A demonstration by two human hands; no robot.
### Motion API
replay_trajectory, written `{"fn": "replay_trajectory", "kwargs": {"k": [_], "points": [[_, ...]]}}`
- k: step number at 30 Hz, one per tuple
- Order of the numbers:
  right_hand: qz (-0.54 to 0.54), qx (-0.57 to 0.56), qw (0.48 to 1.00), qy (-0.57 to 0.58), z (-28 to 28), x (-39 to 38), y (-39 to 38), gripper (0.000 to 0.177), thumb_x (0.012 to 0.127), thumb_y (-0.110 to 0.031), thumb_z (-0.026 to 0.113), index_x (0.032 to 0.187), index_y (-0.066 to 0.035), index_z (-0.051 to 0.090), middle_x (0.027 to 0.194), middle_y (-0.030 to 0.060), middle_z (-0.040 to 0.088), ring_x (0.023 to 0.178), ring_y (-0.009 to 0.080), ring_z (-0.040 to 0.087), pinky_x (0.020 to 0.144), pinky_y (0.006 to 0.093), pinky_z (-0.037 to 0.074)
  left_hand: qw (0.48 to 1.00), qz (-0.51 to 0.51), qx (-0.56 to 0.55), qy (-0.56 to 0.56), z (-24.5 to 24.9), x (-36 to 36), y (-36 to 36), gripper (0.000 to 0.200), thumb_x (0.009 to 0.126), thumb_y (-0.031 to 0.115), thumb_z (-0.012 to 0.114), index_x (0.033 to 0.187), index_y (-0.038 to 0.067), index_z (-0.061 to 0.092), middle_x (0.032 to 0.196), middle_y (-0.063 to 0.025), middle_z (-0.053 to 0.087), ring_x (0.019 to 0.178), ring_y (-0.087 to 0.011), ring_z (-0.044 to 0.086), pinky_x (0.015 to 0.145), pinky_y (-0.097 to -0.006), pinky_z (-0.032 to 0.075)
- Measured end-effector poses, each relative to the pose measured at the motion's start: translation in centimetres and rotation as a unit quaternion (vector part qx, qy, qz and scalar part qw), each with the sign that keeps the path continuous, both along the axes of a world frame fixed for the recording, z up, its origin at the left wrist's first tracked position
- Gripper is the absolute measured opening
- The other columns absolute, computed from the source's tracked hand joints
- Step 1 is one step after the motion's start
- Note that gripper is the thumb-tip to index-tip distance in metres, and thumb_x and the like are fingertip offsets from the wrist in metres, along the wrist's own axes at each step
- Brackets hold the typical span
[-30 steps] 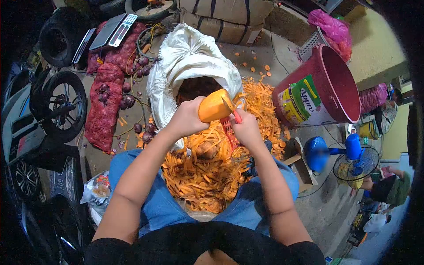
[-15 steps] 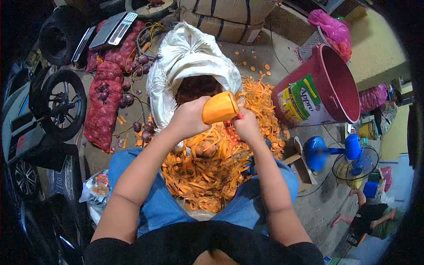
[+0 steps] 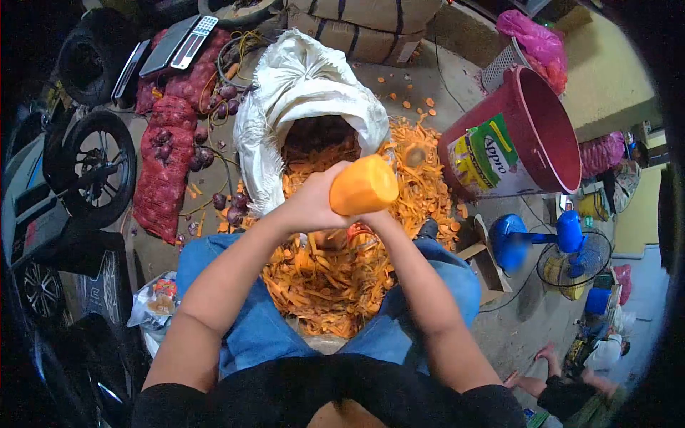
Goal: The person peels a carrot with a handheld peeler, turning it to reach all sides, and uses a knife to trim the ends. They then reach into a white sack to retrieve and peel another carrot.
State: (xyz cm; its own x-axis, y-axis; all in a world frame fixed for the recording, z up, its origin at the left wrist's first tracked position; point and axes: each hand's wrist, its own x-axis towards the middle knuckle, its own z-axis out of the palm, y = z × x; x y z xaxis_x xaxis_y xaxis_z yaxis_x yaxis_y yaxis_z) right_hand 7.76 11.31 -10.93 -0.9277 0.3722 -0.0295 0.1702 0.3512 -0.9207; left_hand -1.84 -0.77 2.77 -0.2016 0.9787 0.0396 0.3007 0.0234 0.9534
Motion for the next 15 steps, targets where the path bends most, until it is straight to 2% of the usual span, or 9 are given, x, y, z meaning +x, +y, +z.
{"fn": "replay_trajectory", "kwargs": {"k": [2, 3, 4, 6, 7, 8, 10, 11, 15], "points": [[-0.045, -0.039, 0.996, 0.061, 0.7, -1.1, -0.5, 0.032, 0.068, -0.022, 0.057, 0.094, -0.005, 0.052, 0.095, 0.0097, 0.054, 0.089, 0.0200, 0.050, 0.074, 0.0305, 0.039, 0.988, 0.058, 0.131, -0.065, -0.6, 0.2, 0.6, 0.062, 0.053, 0.013, 0.067, 0.106, 0.005, 0.036, 0.090, -0.0113, 0.052, 0.075, -0.0218, 0.055, 0.065, -0.0270, 0.043], [-0.044, -0.037, 0.996, 0.062, 1.1, -1.0, -0.1, 0.032, 0.068, -0.022, 0.057, 0.094, -0.005, 0.052, 0.095, 0.0097, 0.054, 0.089, 0.0200, 0.050, 0.074, 0.0305, 0.039, 0.972, 0.051, 0.106, -0.202, -0.8, 0.4, 0.3, 0.061, 0.058, 0.019, 0.067, 0.107, 0.006, 0.034, 0.086, -0.0101, 0.050, 0.060, -0.0193, 0.053, 0.053, -0.0239, 0.044], [-0.037, -0.004, 0.999, -0.009, 1.4, -0.7, 0.3, 0.026, 0.068, -0.021, 0.056, 0.086, -0.003, 0.054, 0.085, 0.0097, 0.056, 0.080, 0.0204, 0.053, 0.069, 0.0313, 0.040, 0.972, 0.053, 0.106, -0.201, -1.0, 0.2, 0.2, 0.061, 0.058, 0.019, 0.067, 0.107, 0.006, 0.034, 0.086, -0.0101, 0.050, 0.060, -0.0193, 0.053, 0.053, -0.0239, 0.044], [-0.026, 0.024, 0.996, -0.078, 2.7, -0.9, 0.4, 0.021, 0.069, -0.021, 0.055, 0.078, -0.002, 0.056, 0.075, 0.0096, 0.058, 0.071, 0.0208, 0.055, 0.063, 0.0321, 0.041, 0.826, -0.065, 0.012, -0.560, -1.7, -0.5, -0.5, 0.056, 0.064, 0.033, 0.061, 0.106, 0.007, 0.034, 0.079, -0.0090, 0.049, 0.048, -0.0149, 0.048, 0.041, -0.0215, 0.041], [-0.067, -0.014, 0.987, -0.149, 4.2, -1.2, 0.3, 0.019, 0.069, -0.020, 0.054, 0.073, -0.001, 0.056, 0.065, 0.0088, 0.056, 0.062, 0.0195, 0.054, 0.057, 0.0319, 0.040, 0.791, -0.061, -0.009, -0.609, -2.4, -0.6, -0.9, 0.057, 0.068, 0.044, 0.054, 0.106, 0.006, 0.035, 0.076, -0.0082, 0.048, 0.041, -0.0126, 0.043, 0.034, -0.0218, 0.037], [-0.109, -0.051, 0.969, -0.218, 5.1, -1.3, 0.5, 0.019, 0.069, -0.019, 0.053, 0.068, 0.000, 0.055, 0.056, 0.0080, 0.055, 0.054, 0.0181, 0.052, 0.051, 0.0317, 0.039, 0.791, -0.060, -0.009, -0.609, -2.8, -0.7, -1.0, 0.057, 0.068, 0.044, 0.054, 0.106, 0.006, 0.035, 0.076, -0.0082, 0.048, 0.041, -0.0126, 0.043, 0.034, -0.0218, 0.037], [-0.100, -0.153, 0.973, -0.138, 5.6, -0.6, 1.4, 0.018, 0.069, -0.018, 0.052, 0.071, 0.000, 0.055, 0.053, 0.0075, 0.051, 0.050, 0.0144, 0.049, 0.048, 0.0297, 0.038, 0.736, 0.002, -0.005, -0.677, -2.8, -0.9, -0.6, 0.056, 0.070, 0.047, 0.050, 0.105, 0.005, 0.038, 0.079, -0.0086, 0.050, 0.048, -0.0135, 0.048, 0.037, -0.0218, 0.039], [-0.149, -0.137, 0.970, -0.134, 5.9, -0.5, 1.8, 0.018, 0.070, -0.018, 0.052, 0.071, 0.000, 0.055, 0.052, 0.0066, 0.050, 0.049, 0.0136, 0.048, 0.047, 0.0290, 0.037, 0.769, 0.035, -0.004, -0.639, -3.4, -1.1, -0.2, 0.057, 0.072, 0.052, 0.042, 0.106, 0.005, 0.040, 0.081, -0.0074, 0.048, 0.064, -0.0134, 0.047, 0.042, -0.0240, 0.041], [-0.222, -0.081, 0.968, -0.086, 7.9, 0.4, 3.1, 0.017, 0.071, -0.017, 0.051, 0.068, 0.000, 0.053, 0.051, 0.0058, 0.049, 0.046, 0.0140, 0.046, 0.046, 0.0283, 0.036, 0.803, 0.073, 0.011, -0.592, -2.8, -1.2, 0.3, 0.057, 0.073, 0.052, 0.040, 0.107, 0.005, 0.039, 0.082, -0.0069, 0.048, 0.066, -0.0143, 0.046, 0.045, -0.0242, 0.041]]}}
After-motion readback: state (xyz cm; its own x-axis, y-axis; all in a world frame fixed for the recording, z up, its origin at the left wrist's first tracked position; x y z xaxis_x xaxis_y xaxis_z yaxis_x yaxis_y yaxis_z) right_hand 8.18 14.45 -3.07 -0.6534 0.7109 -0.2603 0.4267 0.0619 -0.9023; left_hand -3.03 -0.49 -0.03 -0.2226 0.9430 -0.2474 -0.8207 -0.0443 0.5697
